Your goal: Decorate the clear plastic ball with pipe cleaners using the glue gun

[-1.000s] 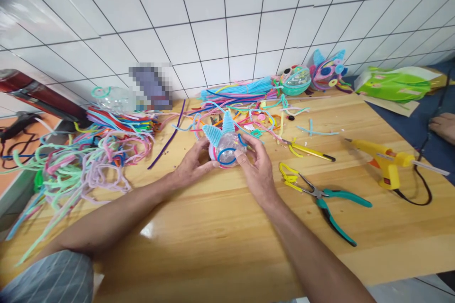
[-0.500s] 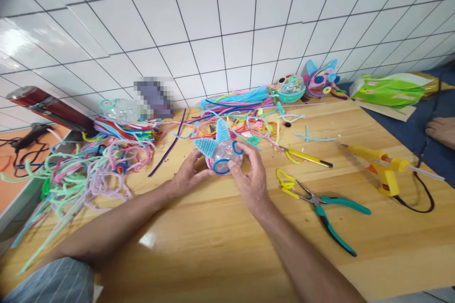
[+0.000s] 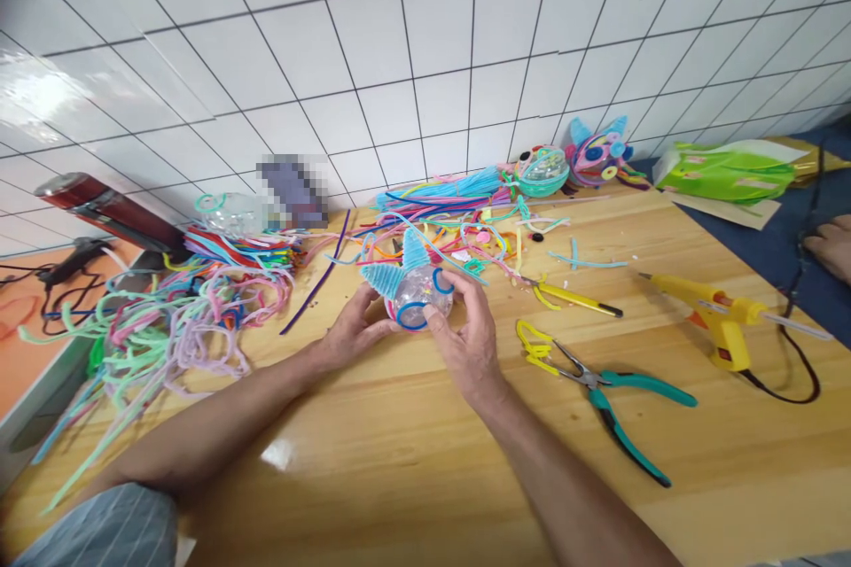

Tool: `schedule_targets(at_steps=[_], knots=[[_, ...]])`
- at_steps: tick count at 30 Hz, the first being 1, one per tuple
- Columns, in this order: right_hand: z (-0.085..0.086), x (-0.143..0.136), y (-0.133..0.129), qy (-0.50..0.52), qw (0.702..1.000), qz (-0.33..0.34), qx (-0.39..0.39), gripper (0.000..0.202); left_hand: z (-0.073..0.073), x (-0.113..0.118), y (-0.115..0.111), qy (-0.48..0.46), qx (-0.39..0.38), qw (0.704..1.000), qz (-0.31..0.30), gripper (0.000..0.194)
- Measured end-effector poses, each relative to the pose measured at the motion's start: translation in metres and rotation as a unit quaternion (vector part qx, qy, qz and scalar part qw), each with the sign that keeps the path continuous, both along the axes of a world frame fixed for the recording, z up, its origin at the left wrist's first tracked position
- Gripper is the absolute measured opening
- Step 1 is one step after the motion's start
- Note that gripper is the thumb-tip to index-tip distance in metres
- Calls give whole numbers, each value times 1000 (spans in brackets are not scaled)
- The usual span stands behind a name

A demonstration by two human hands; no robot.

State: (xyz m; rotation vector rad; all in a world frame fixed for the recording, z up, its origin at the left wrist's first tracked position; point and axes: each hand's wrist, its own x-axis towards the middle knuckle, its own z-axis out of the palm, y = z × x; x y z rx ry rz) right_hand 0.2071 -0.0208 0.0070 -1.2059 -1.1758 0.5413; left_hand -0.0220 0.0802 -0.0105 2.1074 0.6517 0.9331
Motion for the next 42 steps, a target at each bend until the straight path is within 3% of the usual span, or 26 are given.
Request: schedule_targets(at_steps=[7, 11, 20, 29, 36, 42], knots=[[-2, -1, 1, -4, 1000, -8, -1, 46, 6, 6, -1, -22, -37, 999, -9, 71], [-3, 0, 2, -8, 1000, -12, 2, 44, 11, 12, -3, -48, -67, 995, -48, 64], [-1, 0, 0, -11, 1000, -12, 11, 48, 5, 9, 1, -48, -24, 997, -61, 68], [6, -6, -7, -37, 997, -27, 54, 54, -8, -9, 3, 7, 59, 998, -7, 78], [15, -8, -14, -100, 986, -20, 133, 57, 0, -7, 1, -25, 108, 993, -30, 83], [14, -7, -11, -104, 984, -16, 144, 56, 1, -7, -1, -24, 123, 992, -31, 80]])
